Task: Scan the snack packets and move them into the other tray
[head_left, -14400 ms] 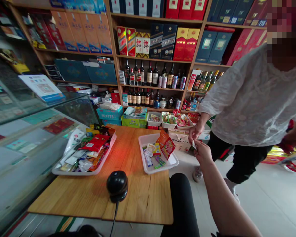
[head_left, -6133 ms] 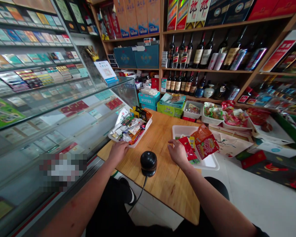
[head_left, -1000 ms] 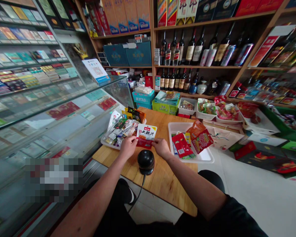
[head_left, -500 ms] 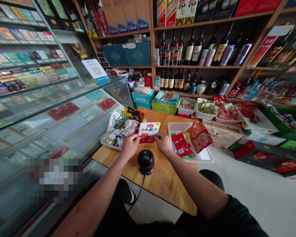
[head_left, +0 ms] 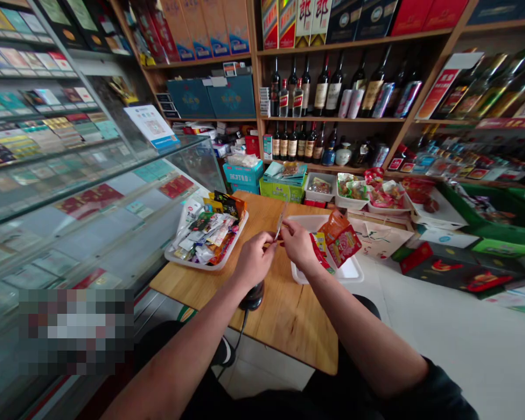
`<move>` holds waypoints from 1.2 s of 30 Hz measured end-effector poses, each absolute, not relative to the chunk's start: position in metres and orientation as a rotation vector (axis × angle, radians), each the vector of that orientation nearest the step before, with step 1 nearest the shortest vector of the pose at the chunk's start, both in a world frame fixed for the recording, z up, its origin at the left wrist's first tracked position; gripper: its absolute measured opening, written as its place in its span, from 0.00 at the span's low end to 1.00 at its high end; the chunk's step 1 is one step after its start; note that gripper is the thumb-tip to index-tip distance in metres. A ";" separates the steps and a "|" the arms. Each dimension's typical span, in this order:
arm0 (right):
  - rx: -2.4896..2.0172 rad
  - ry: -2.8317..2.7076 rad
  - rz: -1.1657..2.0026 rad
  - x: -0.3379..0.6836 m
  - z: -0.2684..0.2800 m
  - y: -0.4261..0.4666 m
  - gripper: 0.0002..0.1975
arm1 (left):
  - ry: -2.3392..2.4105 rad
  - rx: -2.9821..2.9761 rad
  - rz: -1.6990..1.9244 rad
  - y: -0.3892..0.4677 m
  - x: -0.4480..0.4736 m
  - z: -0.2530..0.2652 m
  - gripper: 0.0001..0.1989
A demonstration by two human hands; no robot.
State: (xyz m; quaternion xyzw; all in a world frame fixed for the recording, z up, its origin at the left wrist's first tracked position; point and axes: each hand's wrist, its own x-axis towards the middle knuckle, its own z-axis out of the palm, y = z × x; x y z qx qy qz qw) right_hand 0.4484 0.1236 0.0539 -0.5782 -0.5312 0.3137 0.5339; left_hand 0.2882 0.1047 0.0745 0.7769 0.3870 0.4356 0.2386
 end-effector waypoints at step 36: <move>-1.994 -0.898 0.343 0.623 -0.042 0.026 0.19 | 0.632 1.597 0.630 0.095 0.491 -0.033 0.19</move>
